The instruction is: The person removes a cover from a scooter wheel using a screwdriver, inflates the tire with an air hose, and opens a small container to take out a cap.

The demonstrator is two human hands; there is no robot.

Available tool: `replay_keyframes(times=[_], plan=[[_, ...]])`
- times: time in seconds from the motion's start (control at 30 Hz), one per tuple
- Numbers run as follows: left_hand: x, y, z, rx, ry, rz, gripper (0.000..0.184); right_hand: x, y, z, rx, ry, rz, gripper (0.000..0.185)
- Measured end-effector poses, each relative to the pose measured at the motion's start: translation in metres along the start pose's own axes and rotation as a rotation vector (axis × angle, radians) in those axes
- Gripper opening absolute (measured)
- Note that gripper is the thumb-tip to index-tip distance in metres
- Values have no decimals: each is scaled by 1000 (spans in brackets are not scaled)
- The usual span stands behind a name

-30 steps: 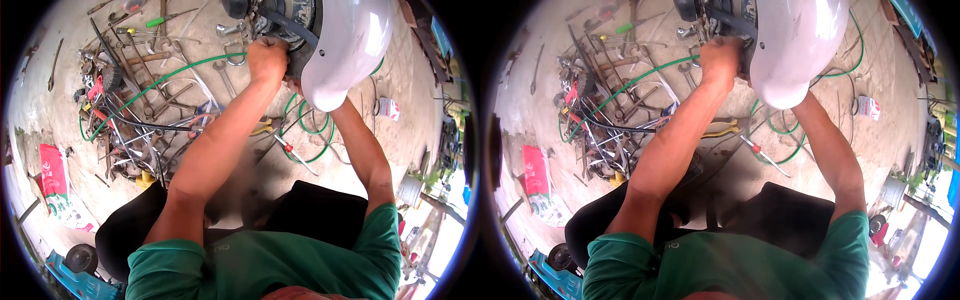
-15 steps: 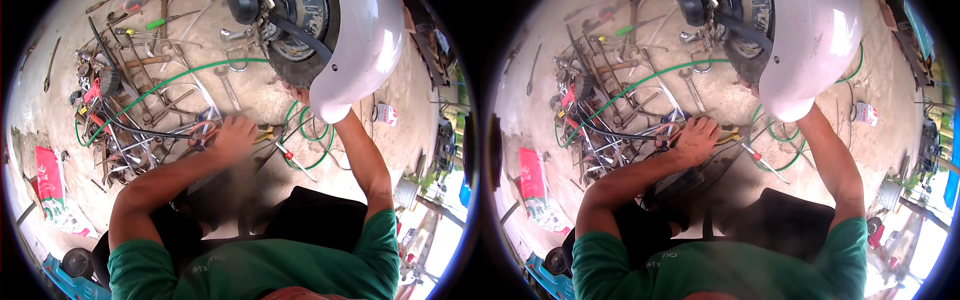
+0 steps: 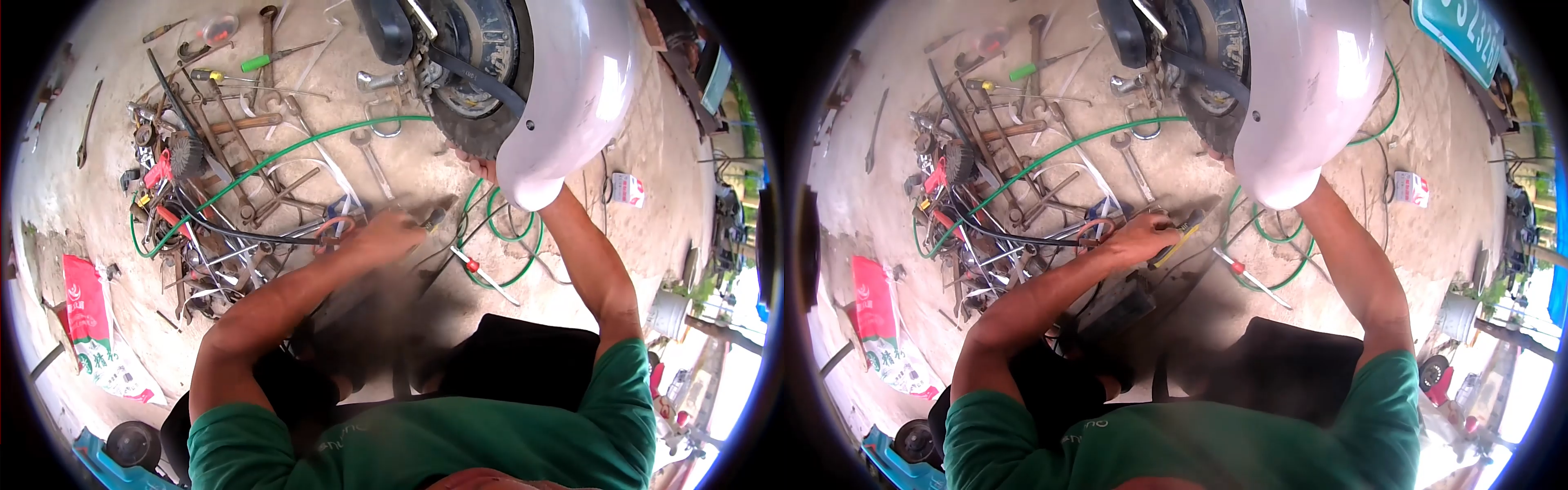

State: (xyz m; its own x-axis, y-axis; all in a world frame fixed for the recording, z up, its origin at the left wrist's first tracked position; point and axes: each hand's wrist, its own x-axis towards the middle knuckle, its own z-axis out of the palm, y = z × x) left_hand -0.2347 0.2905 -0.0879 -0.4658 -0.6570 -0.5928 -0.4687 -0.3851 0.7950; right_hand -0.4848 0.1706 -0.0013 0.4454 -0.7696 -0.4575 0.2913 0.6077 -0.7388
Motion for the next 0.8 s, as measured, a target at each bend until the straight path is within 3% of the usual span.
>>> replay_keyframes(times=[0.1,0.17,0.33,0.47,0.67,0.73,0.8], plan=[[-1,-8,10,-364,-97,-104,33,-2,0,-1,10,7,-10,51],[15,-35,23,-346,-99,-150,32,-2,0,0,11,11,-12,50],[12,-44,21,-97,-25,-103,31,-6,-1,0,12,18,-23,50],[-58,33,-43,109,-17,50,28,-5,-1,-1,35,20,-44,50],[-105,102,-106,280,119,70,33,0,-3,1,52,5,-59,49],[-89,90,-116,430,225,271,33,-1,-2,1,59,4,-59,49],[-75,101,-120,500,260,276,33,-2,-3,0,57,8,-59,49]])
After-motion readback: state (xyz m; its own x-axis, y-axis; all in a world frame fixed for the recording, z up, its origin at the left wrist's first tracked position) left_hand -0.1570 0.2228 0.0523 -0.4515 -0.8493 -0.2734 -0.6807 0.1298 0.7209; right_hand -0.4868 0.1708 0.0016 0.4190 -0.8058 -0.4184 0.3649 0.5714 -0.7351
